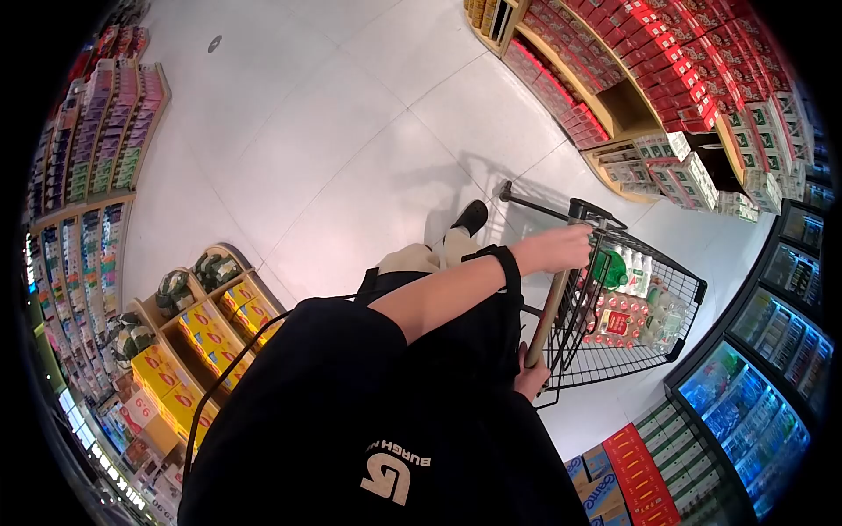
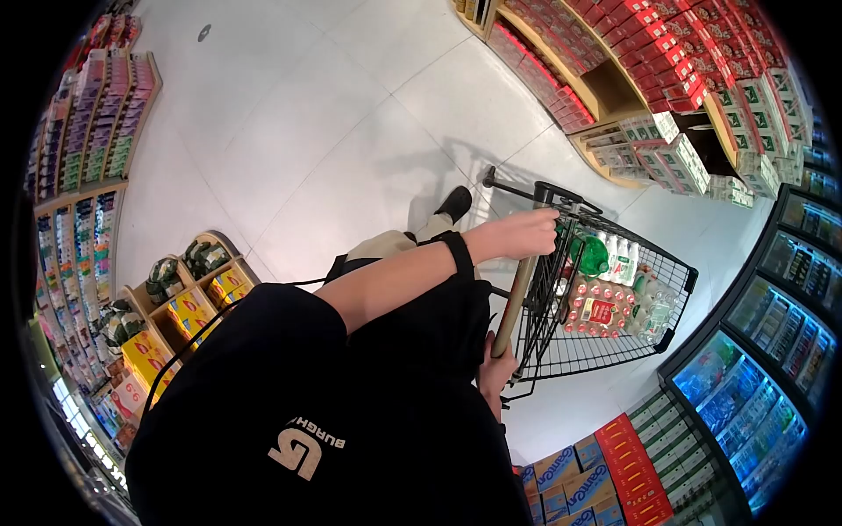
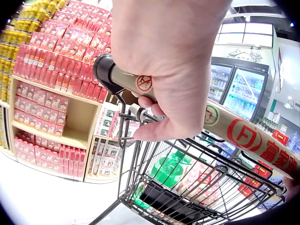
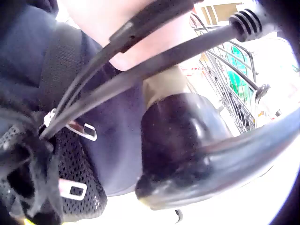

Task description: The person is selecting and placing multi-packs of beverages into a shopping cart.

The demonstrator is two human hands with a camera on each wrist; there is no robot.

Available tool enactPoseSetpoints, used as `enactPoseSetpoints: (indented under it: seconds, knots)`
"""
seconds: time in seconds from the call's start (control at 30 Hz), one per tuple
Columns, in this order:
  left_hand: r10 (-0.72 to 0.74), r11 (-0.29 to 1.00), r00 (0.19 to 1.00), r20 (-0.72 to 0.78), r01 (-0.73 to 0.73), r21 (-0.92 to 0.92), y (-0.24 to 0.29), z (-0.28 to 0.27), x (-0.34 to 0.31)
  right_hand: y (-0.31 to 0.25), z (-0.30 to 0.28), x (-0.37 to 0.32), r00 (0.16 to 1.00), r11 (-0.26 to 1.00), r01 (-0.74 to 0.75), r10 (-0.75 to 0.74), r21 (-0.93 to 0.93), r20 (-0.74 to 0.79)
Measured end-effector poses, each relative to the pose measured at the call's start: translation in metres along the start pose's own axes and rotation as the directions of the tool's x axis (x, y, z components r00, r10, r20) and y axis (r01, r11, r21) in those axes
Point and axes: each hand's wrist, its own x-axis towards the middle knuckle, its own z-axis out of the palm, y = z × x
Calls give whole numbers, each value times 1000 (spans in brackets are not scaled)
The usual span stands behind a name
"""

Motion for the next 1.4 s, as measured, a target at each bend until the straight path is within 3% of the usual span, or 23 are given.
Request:
enactPoseSetpoints:
  seconds: [0.1,0.27,0.4,0.5,0.63,0.93,1.07,1.17,1.23,1.37,1.4]
  knots:
    - [-39,999,999,-23,39,32,16,5,-6,7,-6,-8,996,992,86,-87,-92,-4]
    - [-87,993,992,-94,93,65,40,12,-25,27,-10,-25,994,979,110,-108,-173,19]
    - [-107,993,994,-22,108,51,73,8,-40,46,-19,-49,989,952,131,-145,-276,-32]
    - [-102,994,993,52,104,-29,95,5,-61,77,-20,-66,957,910,243,-281,-336,-69]
    - [-116,990,991,58,120,-75,134,-3,-91,112,-34,-90,958,865,255,-287,-431,-9]
    - [-211,968,935,285,241,-74,224,-5,-138,185,-74,-131,901,806,435,-393,-402,186]
    - [-276,948,895,350,313,-55,263,-11,-153,219,-91,-142,836,752,548,-487,-366,252]
    - [-361,919,890,280,390,-55,293,4,-176,239,-102,-152,818,759,570,-490,-313,301]
    - [-397,912,895,202,410,-23,330,9,-160,269,-130,-146,755,678,654,-554,-335,351]
    - [-474,866,792,384,498,42,381,0,-163,307,-151,-155,684,617,727,-619,-300,385]
    - [-487,858,792,368,513,30,389,2,-164,314,-154,-156,668,596,742,-628,-306,398]
